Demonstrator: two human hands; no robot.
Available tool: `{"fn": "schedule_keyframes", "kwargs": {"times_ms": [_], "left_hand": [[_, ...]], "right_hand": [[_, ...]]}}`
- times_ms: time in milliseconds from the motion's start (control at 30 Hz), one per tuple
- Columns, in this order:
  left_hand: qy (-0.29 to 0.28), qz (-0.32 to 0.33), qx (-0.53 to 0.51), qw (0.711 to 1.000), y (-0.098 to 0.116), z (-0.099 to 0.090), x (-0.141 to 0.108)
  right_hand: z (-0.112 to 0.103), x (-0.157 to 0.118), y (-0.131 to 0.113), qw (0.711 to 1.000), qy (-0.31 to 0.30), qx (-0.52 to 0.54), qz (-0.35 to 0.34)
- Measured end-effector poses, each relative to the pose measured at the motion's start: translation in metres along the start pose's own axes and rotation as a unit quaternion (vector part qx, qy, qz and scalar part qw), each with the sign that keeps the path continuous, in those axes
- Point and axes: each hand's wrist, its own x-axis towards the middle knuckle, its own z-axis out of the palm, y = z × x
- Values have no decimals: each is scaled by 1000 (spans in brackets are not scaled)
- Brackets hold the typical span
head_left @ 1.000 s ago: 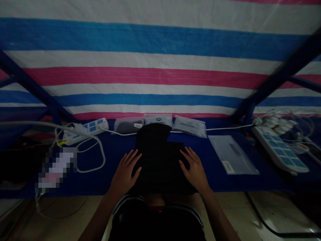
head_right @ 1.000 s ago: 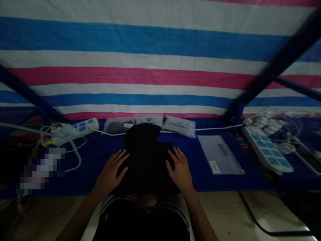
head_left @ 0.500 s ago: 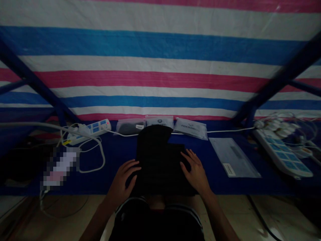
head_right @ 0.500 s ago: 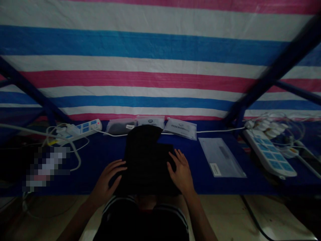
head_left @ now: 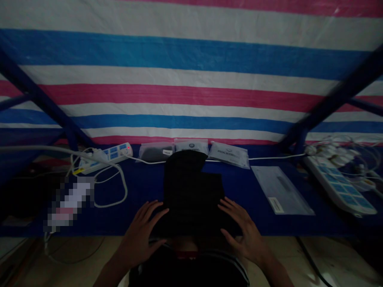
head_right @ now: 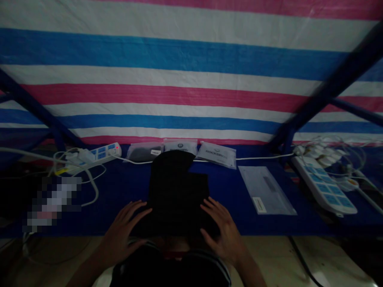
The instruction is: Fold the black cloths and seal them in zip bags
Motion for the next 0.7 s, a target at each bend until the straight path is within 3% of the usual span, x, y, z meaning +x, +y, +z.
{"fn": "schedule_keyframes", "kwargs": {"times_ms": [300, 533, 700], "left_hand": [[14, -6, -27, 1000, -2, 7, -4], [10, -24, -73, 997, 0, 4, -8], [7, -5, -89, 996, 5, -7, -2]], "right_hand": [[-2, -15, 0, 992, -101, -52, -48], [9, -20, 8, 996, -74, -49, -16], [9, -20, 15, 997, -64, -37, -33]]}}
